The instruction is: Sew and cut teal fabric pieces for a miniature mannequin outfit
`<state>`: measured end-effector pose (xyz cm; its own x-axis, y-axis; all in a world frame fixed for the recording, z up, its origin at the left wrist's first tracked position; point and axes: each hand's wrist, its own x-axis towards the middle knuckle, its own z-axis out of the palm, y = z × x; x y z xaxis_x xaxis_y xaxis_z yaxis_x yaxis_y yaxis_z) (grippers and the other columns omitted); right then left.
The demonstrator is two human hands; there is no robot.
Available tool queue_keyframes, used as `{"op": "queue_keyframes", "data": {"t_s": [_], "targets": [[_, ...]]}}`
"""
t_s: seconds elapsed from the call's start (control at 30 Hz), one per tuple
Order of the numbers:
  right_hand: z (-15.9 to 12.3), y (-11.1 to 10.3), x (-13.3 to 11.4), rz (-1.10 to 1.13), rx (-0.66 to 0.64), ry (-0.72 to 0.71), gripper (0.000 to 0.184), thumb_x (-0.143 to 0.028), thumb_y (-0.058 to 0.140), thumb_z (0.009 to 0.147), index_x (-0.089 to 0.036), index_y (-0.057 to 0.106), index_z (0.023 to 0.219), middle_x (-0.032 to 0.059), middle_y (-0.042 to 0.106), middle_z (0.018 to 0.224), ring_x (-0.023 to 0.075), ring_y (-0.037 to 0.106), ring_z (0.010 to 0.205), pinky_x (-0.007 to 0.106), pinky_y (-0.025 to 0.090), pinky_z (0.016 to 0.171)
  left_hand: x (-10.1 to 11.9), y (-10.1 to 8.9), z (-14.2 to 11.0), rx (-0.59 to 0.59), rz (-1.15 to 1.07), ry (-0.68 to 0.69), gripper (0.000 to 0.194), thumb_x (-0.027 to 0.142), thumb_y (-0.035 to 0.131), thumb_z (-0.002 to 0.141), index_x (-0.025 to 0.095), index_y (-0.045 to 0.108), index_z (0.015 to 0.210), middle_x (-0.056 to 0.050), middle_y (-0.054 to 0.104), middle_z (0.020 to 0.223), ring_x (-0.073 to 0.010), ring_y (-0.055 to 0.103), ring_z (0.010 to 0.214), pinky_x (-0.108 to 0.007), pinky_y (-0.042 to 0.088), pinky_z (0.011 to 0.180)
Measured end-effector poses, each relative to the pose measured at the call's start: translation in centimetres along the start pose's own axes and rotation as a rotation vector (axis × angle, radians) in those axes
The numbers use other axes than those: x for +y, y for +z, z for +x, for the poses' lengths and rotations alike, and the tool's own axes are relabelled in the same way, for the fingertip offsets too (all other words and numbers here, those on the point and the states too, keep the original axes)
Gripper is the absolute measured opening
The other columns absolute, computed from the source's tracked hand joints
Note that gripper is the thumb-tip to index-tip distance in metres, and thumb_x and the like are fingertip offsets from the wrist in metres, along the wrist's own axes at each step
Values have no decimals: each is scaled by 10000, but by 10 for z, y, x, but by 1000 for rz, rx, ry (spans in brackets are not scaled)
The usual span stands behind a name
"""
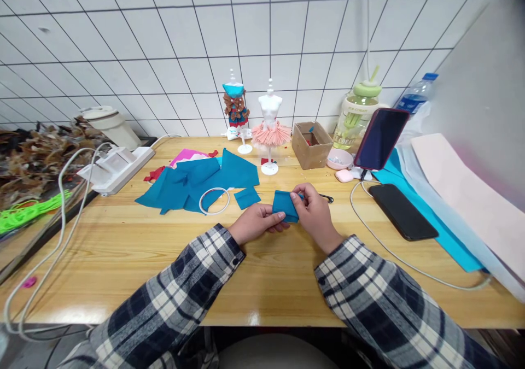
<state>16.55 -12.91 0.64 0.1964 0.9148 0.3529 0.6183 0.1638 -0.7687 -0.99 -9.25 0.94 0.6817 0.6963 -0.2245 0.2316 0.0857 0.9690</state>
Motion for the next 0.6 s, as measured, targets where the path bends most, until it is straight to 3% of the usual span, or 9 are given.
{"op": "queue_keyframes", "data": {"t_s": [0.17,0.3,0.43,0.5,0.6], "targets": [[0,-3,-1,-36,-23,-89,140,-331,470,900,-211,541,887,-20,583,743,124,528,623,243,356,589,2,0,-1,-59,8,68,416,487,640,786,112,710,951,-96,732,891,-165,645,745,-251,491,662],[0,-4,-1,0,-22,-85,145,-339,466,898,-211,534,889,-16,582,746,126,532,629,245,370,593,5,1,-1,30,-149,87,503,450,694,753,148,621,1149,-100,691,1073,-196,645,896,-252,493,695],[0,-3,-2,44,-51,-67,147,-346,478,882,-212,537,864,-14,566,729,123,510,608,253,372,574,2,1,1,44,-140,2,426,456,748,685,100,686,912,-84,722,798,-168,656,704,-262,500,655],[0,-2,-2,173,-90,30,186,-393,495,867,-221,538,924,-21,539,692,125,498,586,250,390,543,0,1,1,74,-138,-6,395,453,759,670,101,687,836,-64,709,700,-148,637,621,-259,497,622],[1,-2,-1,534,-289,334,341,-519,481,848,-237,525,1034,-2,562,753,145,555,637,246,461,493,-2,-1,1,156,-187,14,382,439,760,674,103,681,838,-61,710,706,-129,623,596,-252,493,614]]}}
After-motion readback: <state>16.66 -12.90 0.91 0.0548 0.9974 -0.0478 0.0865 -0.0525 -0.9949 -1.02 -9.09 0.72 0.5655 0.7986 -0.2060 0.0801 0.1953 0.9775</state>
